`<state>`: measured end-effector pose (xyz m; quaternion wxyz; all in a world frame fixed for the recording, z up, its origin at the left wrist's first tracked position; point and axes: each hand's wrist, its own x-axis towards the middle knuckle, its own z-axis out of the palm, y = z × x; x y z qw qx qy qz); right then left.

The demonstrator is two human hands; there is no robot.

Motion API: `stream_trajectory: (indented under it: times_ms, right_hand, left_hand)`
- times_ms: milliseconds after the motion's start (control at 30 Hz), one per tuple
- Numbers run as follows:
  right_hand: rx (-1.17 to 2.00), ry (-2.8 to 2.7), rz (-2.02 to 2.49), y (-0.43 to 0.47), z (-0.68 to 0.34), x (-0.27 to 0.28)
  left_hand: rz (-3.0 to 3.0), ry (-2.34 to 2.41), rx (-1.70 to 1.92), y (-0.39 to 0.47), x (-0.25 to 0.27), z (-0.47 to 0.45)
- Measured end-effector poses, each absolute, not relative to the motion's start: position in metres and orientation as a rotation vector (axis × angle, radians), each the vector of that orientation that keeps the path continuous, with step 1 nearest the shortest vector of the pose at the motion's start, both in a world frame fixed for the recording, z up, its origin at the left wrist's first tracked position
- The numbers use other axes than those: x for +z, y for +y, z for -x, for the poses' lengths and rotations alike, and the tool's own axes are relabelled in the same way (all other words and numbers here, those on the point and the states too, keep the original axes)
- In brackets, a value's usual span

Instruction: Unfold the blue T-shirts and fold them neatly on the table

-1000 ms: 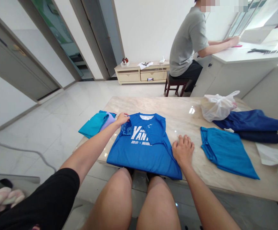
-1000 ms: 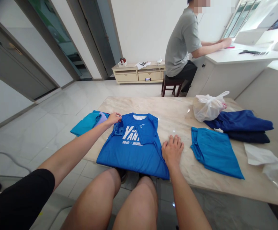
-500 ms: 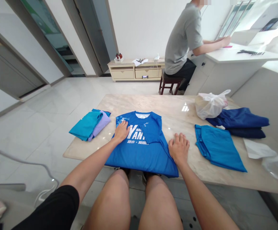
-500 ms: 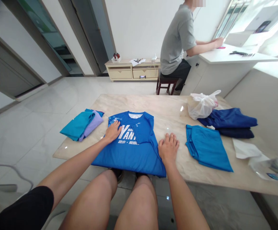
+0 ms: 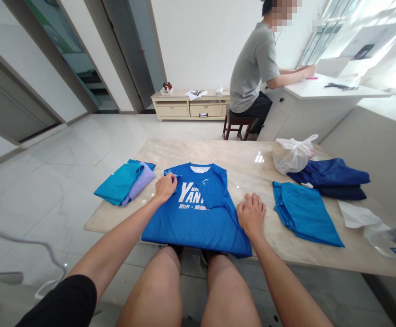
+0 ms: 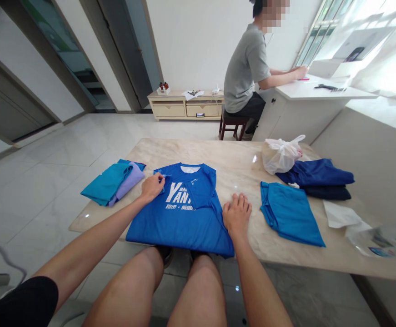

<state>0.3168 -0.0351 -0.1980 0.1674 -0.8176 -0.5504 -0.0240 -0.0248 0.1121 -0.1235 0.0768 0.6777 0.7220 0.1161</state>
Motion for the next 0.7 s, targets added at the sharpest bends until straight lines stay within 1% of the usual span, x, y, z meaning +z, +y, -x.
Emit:
stream_trajectory:
  times_ms: [67, 133, 233, 367, 533, 600, 700]
  right_hand:
    - [-0.081, -1.568, 2.323, -0.035, -0.317, -0.199]
    - [-0.09, -1.565, 2.322, -0.035, -0.317, -0.199]
    - [-0.097, -1.566, 2.316, -0.035, -0.318, -0.201]
    - [-0.084, -1.553, 2.305, -0.035, -0.319, -0.202]
    - [-0.068, -1.55, 2.305, -0.034, -0.319, -0.202]
    - [-0.068, -1.549, 2.307, -0.035, -0.319, -0.202]
    - [-0.072, -1.553, 2.305, -0.035, -0.321, -0.203]
  left_hand:
    - [-2.073, 1.993, 0.479, 0.101, -0.125, 0.019]
    - [-2.136, 1.68, 0.607, 0.085, -0.133, 0.016]
    - [-2.225, 1.354, 0.67, 0.063, -0.15, 0.02]
    - [-2.385, 1.366, 0.57, 0.065, -0.171, 0.032]
    - [-2.569, 1.301, 0.198, 0.09, -0.184, 0.03]
    - [-2.567, 1.367, 0.115, 0.093, -0.187, 0.025]
    - [-2.523, 1.527, 0.098, 0.091, -0.189, 0.016]
